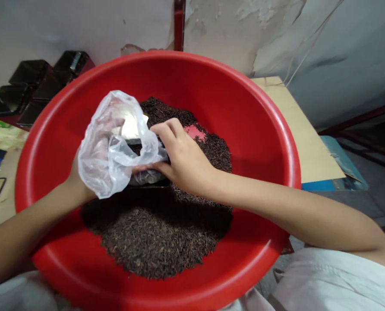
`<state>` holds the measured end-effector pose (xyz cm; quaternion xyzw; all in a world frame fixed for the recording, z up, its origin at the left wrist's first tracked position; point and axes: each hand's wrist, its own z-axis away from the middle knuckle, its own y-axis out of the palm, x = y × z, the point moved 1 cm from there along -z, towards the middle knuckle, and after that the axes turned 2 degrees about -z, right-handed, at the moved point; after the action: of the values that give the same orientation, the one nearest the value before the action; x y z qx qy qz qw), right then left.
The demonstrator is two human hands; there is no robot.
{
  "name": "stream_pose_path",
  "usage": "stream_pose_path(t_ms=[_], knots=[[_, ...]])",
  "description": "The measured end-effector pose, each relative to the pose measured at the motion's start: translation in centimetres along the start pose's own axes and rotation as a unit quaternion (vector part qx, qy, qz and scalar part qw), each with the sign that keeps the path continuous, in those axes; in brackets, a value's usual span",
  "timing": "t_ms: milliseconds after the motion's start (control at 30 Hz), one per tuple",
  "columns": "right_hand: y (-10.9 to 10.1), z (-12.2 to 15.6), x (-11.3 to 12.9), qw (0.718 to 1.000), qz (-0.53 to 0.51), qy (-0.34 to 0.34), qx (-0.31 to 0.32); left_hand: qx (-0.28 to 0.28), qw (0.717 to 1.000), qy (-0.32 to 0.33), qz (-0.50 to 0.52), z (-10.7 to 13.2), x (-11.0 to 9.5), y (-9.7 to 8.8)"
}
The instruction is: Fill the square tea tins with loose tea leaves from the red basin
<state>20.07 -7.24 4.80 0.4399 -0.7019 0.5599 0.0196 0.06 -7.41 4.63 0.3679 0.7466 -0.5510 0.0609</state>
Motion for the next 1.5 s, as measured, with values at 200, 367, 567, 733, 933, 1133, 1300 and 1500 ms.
stream_pose_path(t_ms=[200,367,567,733,933,1133,1300,1500], knots=[[0.5,-1.5,-0.3,0.987,0.13,-0.054,-0.072,-0.119,0.972,0.083,-0.183,-0.1,-0.6,0.5],[-0.2,-1.6,1.1,0.982,0.179,-0.042,0.052,-0.118,0.976,0.083,-0.161,0.1,-0.4,0.7],[-1.1,-0.2,2.6,0.994,0.019,0.073,0.08,-0.068,0.996,0.049,-0.04,1.2,-0.5,1.6],[-1.0,-0.5,1.0,0.987,-0.077,0.139,0.014,0.002,0.993,0.107,0.05,1.7,-1.2,0.4],[-1.3,0.0,1.2,0.981,-0.168,0.08,0.053,0.055,0.992,0.061,0.098,0.2,0.3,0.0],[1.2,1.3,1.8,0.994,0.091,-0.065,-0.012,0.004,0.998,0.026,0.052,-1.1,0.2,0.7],[1.4,-0.1,0.6,0.995,0.052,-0.088,-0.005,-0.012,0.998,0.059,0.02,-0.8,0.1,0.4],[0.5,-1.4,0.1,0.996,-0.082,0.036,-0.014,0.013,0.982,0.178,-0.064,-0.4,0.1,0.3]])
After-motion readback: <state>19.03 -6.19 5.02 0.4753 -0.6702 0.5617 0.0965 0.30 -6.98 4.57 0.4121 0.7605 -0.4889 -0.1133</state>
